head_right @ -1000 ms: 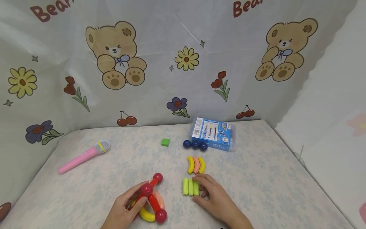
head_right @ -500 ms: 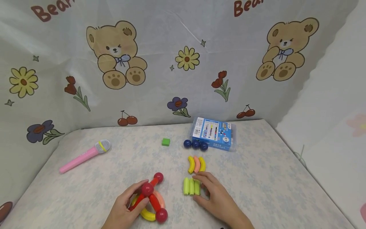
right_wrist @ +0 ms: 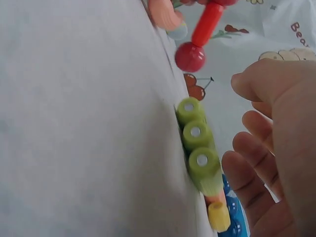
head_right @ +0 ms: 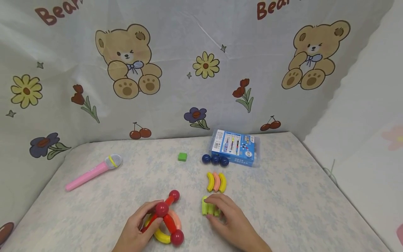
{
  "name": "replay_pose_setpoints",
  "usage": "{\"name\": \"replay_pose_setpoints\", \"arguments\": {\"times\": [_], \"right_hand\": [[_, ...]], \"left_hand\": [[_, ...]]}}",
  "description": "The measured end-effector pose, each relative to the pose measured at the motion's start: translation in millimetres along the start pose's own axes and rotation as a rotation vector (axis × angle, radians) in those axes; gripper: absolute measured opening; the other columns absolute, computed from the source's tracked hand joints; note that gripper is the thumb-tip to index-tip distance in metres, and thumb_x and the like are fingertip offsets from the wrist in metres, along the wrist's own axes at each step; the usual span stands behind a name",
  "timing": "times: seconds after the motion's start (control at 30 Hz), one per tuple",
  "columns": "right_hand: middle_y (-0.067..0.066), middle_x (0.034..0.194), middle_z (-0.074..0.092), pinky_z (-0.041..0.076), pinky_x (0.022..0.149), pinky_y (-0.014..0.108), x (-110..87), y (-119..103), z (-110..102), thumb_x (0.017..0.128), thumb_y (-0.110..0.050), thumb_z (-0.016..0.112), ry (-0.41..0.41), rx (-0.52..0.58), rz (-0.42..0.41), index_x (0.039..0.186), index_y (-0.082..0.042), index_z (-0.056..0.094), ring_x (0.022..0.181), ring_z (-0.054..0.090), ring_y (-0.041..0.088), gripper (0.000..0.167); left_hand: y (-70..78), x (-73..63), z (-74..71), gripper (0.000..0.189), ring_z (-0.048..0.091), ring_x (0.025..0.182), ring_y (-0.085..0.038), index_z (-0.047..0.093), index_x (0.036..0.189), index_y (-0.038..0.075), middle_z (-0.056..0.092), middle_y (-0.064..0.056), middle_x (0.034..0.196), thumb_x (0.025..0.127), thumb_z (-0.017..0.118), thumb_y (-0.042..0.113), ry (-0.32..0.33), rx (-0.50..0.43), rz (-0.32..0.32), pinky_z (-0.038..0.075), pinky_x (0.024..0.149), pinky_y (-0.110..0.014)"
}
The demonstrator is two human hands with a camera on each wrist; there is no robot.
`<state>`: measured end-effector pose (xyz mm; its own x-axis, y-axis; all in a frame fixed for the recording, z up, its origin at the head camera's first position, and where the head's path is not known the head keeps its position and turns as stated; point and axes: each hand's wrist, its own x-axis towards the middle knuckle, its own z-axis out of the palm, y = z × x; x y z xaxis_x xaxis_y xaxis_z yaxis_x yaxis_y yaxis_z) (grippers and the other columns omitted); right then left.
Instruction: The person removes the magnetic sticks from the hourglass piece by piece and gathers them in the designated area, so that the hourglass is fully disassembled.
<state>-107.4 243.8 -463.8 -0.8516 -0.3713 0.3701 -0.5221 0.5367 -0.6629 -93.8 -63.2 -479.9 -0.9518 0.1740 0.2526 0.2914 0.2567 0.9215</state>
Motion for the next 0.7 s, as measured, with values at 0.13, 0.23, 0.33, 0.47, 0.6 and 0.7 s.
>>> {"name": "replay_pose_setpoints", "arguments": {"times": [0.13,0.23,0.33,0.47,0.6,0.7], "right_hand": [[-0.011,0.124,0.063,0.054,0.07,0.02,0.2,-7.4,2.9,0.094,-0.017,0.078,-0.069,0.029,0.06,0.129,-0.023,0.066,0.088,0.056,0.004,0.037],[-0.013,0.124,0.063,0.054,0.074,0.021,1.5,-12.1,3.9,0.096,-0.021,0.075,-0.126,0.04,0.118,0.13,-0.025,0.066,0.09,0.057,0.004,0.035],[-0.013,0.124,0.063,0.054,0.079,0.021,2.3,-15.3,3.9,0.097,-0.024,0.074,-0.176,0.048,0.152,0.131,-0.028,0.065,0.094,0.058,0.005,0.036],[-0.012,0.125,0.063,0.055,0.084,0.021,2.1,-17.0,4.5,0.098,-0.026,0.073,-0.22,0.074,0.163,0.133,-0.028,0.064,0.099,0.059,0.006,0.037],[-0.011,0.127,0.064,0.056,0.086,0.022,1.9,-18.3,7.2,0.097,-0.028,0.073,-0.246,0.088,0.171,0.133,-0.027,0.063,0.101,0.06,0.007,0.038],[-0.01,0.128,0.064,0.055,0.086,0.02,2.0,-20.9,9.0,0.098,-0.032,0.073,-0.275,0.096,0.19,0.134,-0.027,0.063,0.101,0.059,0.005,0.038]], "left_hand": [[-1.2,-1.8,-0.7,0.043,0.066,0.107,-0.012,0.06,0.138,0.021,0.068,0.009,0.124,0.097,0.072,0.017,-0.004,-0.011,0.057,0.055,0.095,-0.023],[-0.5,-2.5,-1.9,0.043,0.066,0.106,-0.012,0.059,0.138,0.023,0.068,0.008,0.124,0.098,0.071,0.017,-0.017,-0.02,0.072,0.055,0.095,-0.023],[1.0,-2.9,-3.0,0.041,0.065,0.107,-0.012,0.059,0.138,0.022,0.067,0.007,0.125,0.099,0.07,0.017,-0.052,-0.022,0.074,0.054,0.096,-0.023],[4.3,-2.9,-3.9,0.037,0.065,0.107,-0.012,0.059,0.138,0.013,0.065,0.006,0.125,0.102,0.066,0.019,-0.125,-0.04,0.011,0.054,0.098,-0.023],[4.4,-3.2,-5.1,0.037,0.065,0.11,-0.012,0.057,0.14,0.006,0.066,0.001,0.129,0.105,0.061,0.015,-0.177,-0.063,-0.002,0.053,0.099,-0.023],[2.8,-3.9,-6.0,0.036,0.065,0.112,-0.011,0.055,0.142,0.002,0.066,-0.008,0.133,0.106,0.056,0.01,-0.218,-0.099,0.04,0.054,0.098,-0.023]]}}
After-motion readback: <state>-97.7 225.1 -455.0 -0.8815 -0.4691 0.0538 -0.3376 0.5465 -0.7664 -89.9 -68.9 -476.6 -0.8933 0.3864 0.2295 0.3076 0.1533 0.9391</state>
